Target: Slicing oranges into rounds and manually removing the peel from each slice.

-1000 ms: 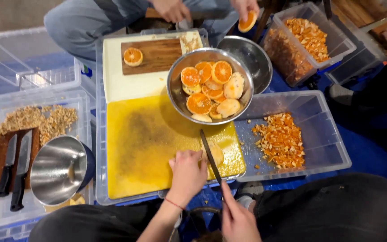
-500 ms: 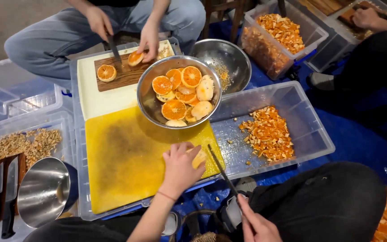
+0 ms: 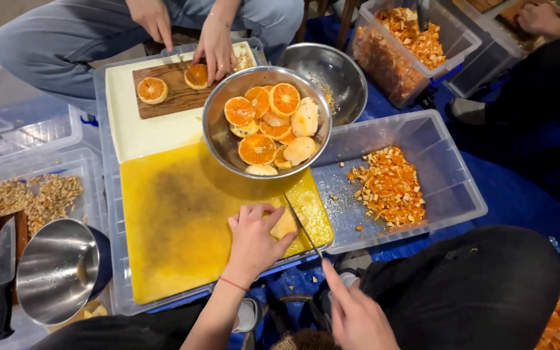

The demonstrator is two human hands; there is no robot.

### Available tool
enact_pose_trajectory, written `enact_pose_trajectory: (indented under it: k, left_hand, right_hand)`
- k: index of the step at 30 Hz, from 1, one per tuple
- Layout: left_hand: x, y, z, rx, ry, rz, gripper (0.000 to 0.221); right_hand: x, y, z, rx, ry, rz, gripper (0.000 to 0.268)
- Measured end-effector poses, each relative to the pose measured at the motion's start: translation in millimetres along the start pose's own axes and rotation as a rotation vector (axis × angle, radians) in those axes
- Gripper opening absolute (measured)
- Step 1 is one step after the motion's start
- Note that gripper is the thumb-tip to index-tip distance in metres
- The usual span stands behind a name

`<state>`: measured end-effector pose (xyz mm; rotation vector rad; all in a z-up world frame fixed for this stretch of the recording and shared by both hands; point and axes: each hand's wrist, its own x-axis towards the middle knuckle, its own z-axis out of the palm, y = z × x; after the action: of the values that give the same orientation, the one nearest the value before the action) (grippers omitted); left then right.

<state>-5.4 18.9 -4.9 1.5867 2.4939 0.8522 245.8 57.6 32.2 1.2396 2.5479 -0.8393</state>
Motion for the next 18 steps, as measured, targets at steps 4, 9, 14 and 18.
enact_pose_trajectory:
  k: [4, 9, 14, 18]
  left_hand:
    - [-1.3, 3.7, -7.6, -0.019, -0.023, -0.059, 0.054]
    - [-7.8, 0.3, -11.1, -0.025, -0.091, -0.103, 0.059]
    - [-2.4, 3.4, -17.5, -0.097, -0.178, -0.153, 0.050]
    - [-3.0, 4.7, -18.0, -0.057, -0.182, -0.155, 0.053]
  right_hand:
    - [17.0, 6.5, 14.9, 0.036, 0.018, -0.082, 0.081]
    - [-31.2, 10.8, 22.0, 0.037, 0.378, -0.013, 0.061]
    - [2.6, 2.2, 19.7, 0.014, 0.158, -0.059, 0.075]
    - [26.1, -21.2, 3.3, 0.049, 0.005, -0.031, 0.075]
